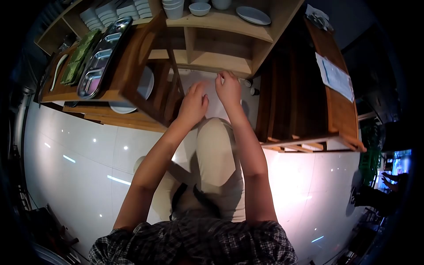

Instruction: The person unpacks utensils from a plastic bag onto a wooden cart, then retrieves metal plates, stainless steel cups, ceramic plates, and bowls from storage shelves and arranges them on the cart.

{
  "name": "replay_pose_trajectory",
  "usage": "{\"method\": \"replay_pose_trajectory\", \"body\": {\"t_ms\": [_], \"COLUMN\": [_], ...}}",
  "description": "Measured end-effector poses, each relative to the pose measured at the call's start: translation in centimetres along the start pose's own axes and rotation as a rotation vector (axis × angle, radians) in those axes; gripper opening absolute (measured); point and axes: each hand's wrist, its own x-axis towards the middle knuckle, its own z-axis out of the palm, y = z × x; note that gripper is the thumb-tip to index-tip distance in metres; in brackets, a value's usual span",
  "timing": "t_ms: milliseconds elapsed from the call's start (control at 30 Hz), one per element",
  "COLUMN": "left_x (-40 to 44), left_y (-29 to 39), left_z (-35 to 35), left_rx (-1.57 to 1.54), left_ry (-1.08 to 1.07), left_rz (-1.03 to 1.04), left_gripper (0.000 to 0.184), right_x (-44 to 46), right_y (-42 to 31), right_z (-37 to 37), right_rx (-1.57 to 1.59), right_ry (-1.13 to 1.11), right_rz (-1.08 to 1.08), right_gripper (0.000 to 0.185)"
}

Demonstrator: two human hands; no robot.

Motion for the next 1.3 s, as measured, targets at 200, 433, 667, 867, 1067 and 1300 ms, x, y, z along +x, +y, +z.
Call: {"method": "replay_pose_trajectory", "body": {"t_ms": [200,433,667,867,1067,1300], "left_x": [6.5,15.0,23.5,29.7,32.9,36.3], "left_y": [-6.1,-8.5,-9.6,-13.7,-17.5,-23.4], "left_z": [5.0,8.6,8.5,8.6,10.1,9.1], "left_rx": [0.119,0.148,0.229,0.438,0.593,0.681], "left_ry": [0.105,0.122,0.160,0.238,0.181,0.261], "left_rz": [-0.118,-0.219,-0.199,-0.240,-0.256,-0.261], "left_gripper": [0.047,0.048,0.044,0.051,0.057,0.045], "right_x": [7.8,12.1,15.7,19.9,21.8,28.9], "right_y": [7.2,11.5,12.9,13.1,15.2,14.9], "right_z": [3.1,4.7,4.4,5.4,7.2,9.1], "right_rx": [-0.042,0.003,-0.006,0.020,0.012,-0.015], "right_ry": [0.003,-0.106,-0.099,0.006,0.001,-0.045], "right_rz": [-0.153,-0.181,-0.133,-0.191,-0.224,-0.412], "right_gripper": [0.018,0.029,0.032,0.030,0.027,0.026]}}
